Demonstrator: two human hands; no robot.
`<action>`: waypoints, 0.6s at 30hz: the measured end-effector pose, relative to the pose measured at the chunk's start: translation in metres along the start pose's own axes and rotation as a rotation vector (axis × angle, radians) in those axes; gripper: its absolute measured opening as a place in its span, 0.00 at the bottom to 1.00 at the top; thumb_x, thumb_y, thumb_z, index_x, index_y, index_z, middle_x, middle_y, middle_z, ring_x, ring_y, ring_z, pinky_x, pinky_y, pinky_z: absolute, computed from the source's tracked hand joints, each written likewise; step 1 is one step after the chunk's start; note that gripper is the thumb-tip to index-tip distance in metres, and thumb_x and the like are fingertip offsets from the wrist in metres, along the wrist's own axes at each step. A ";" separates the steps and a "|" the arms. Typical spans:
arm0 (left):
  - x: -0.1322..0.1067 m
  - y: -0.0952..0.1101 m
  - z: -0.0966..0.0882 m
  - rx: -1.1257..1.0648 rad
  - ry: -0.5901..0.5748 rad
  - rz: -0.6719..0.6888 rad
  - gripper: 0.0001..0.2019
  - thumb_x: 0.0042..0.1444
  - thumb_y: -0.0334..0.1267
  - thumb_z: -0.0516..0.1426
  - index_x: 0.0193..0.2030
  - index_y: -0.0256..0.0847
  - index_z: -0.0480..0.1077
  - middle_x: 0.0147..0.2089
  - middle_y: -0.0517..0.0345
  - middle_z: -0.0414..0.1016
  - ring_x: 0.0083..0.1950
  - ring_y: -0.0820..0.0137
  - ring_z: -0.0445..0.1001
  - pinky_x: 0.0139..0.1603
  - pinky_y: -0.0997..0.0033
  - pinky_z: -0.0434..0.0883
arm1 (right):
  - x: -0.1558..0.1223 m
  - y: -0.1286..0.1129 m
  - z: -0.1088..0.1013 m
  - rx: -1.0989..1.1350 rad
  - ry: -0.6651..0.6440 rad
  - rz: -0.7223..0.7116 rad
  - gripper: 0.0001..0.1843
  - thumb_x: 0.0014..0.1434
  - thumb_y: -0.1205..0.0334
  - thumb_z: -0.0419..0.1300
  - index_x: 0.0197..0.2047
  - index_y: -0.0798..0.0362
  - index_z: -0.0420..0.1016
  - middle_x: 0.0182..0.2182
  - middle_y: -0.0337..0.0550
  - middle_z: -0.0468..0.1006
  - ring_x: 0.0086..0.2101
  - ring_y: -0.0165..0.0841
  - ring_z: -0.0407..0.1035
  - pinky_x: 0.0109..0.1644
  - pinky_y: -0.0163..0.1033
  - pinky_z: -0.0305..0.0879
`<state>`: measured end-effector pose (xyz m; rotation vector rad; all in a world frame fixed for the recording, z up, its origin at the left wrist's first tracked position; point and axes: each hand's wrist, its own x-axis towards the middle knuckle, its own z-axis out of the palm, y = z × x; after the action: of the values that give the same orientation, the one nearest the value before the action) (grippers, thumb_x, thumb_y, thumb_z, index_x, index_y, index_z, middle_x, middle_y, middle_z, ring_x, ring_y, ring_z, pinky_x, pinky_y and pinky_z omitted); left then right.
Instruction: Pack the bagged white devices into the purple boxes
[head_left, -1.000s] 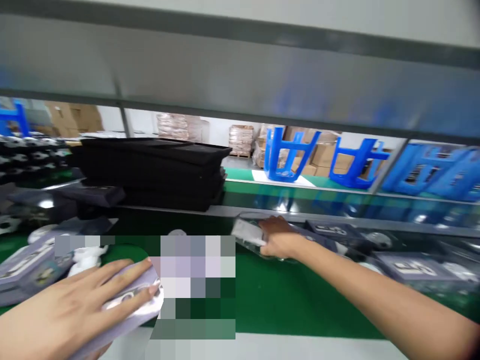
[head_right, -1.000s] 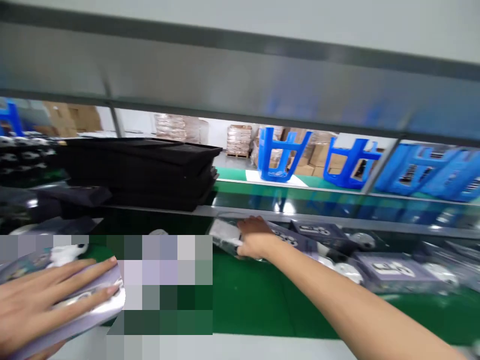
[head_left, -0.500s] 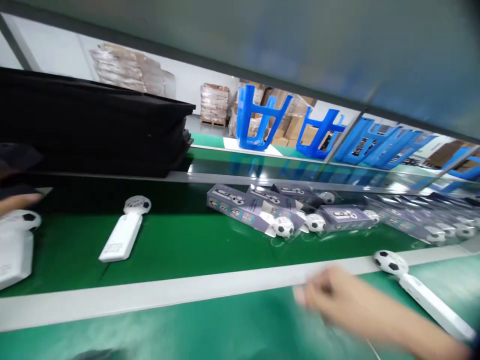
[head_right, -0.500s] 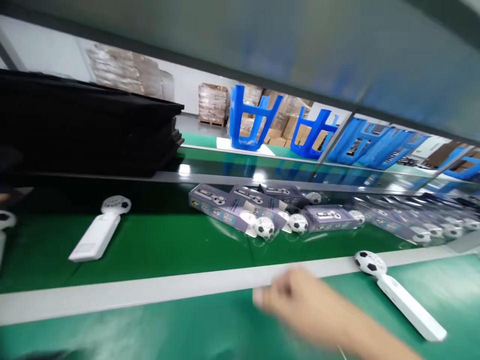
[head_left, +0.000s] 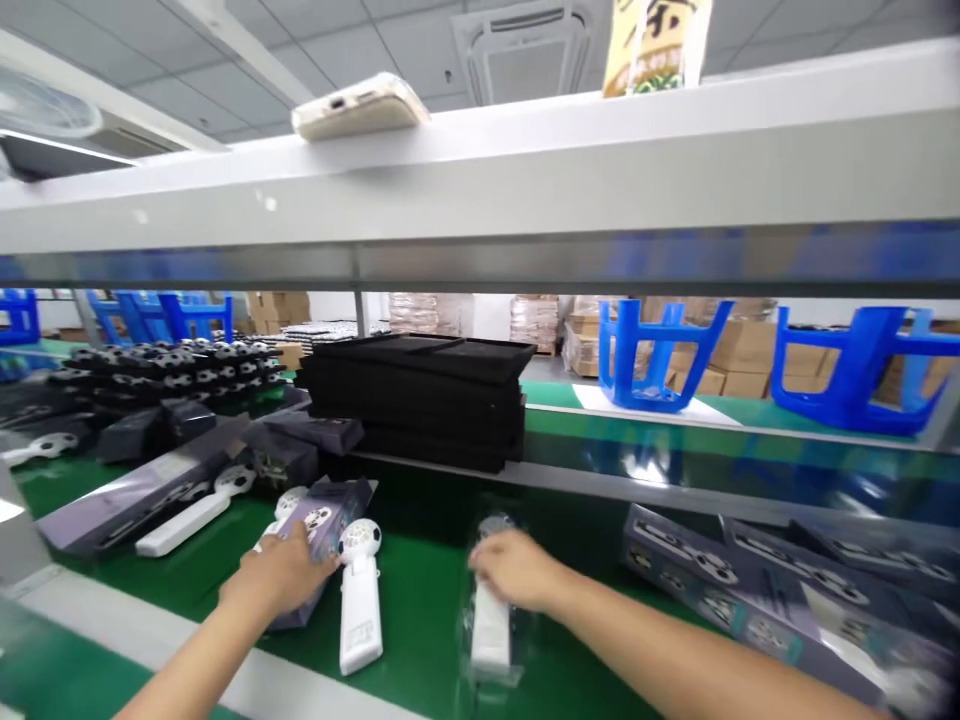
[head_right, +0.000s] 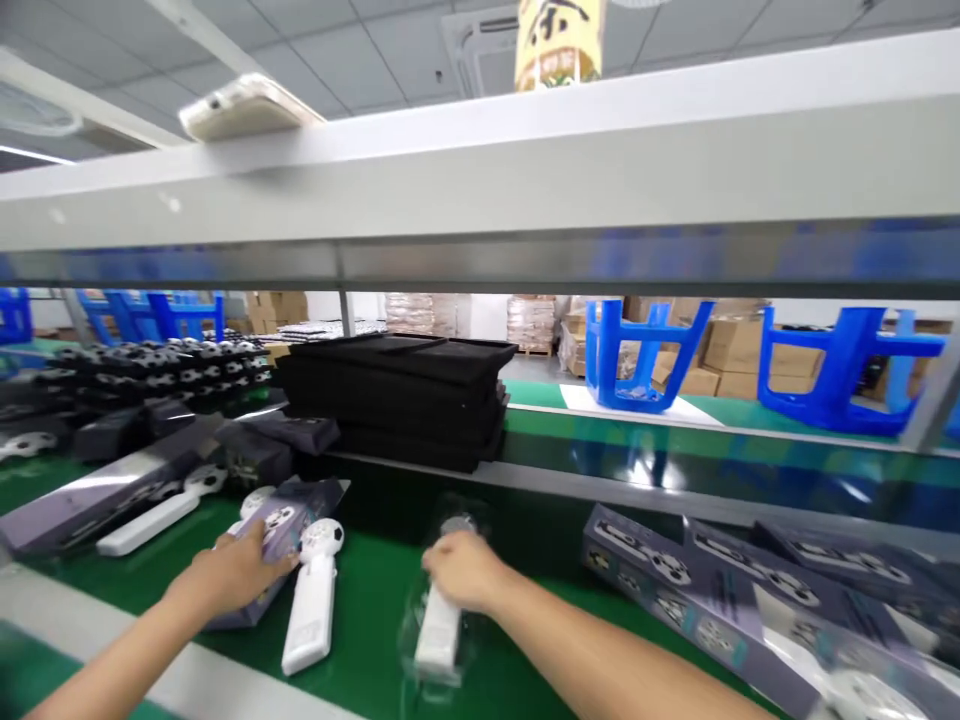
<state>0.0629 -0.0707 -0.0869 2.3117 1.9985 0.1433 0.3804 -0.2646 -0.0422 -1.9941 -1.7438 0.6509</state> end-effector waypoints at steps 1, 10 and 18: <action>-0.006 0.004 -0.007 0.022 -0.003 0.011 0.40 0.59 0.58 0.53 0.71 0.30 0.56 0.58 0.26 0.66 0.58 0.34 0.68 0.52 0.42 0.70 | 0.018 -0.010 0.007 -0.081 -0.087 -0.065 0.11 0.58 0.73 0.54 0.29 0.55 0.74 0.33 0.43 0.79 0.41 0.38 0.75 0.45 0.37 0.69; -0.084 0.025 -0.094 0.272 0.286 0.813 0.33 0.64 0.46 0.51 0.75 0.64 0.47 0.75 0.59 0.50 0.70 0.49 0.58 0.65 0.41 0.66 | -0.042 0.063 -0.055 -0.865 -0.199 -0.084 0.27 0.37 0.68 0.75 0.43 0.63 0.79 0.43 0.59 0.78 0.48 0.54 0.71 0.62 0.53 0.64; -0.160 0.152 -0.061 -0.015 -0.165 1.234 0.40 0.61 0.48 0.60 0.75 0.62 0.44 0.77 0.58 0.39 0.75 0.51 0.48 0.72 0.41 0.58 | -0.154 0.082 -0.073 -0.429 0.089 -0.152 0.15 0.40 0.71 0.62 0.35 0.51 0.75 0.40 0.45 0.75 0.45 0.44 0.67 0.59 0.53 0.60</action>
<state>0.1816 -0.2508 -0.0105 3.0044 0.2736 0.0243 0.4726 -0.4282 -0.0192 -2.0863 -2.0877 0.1401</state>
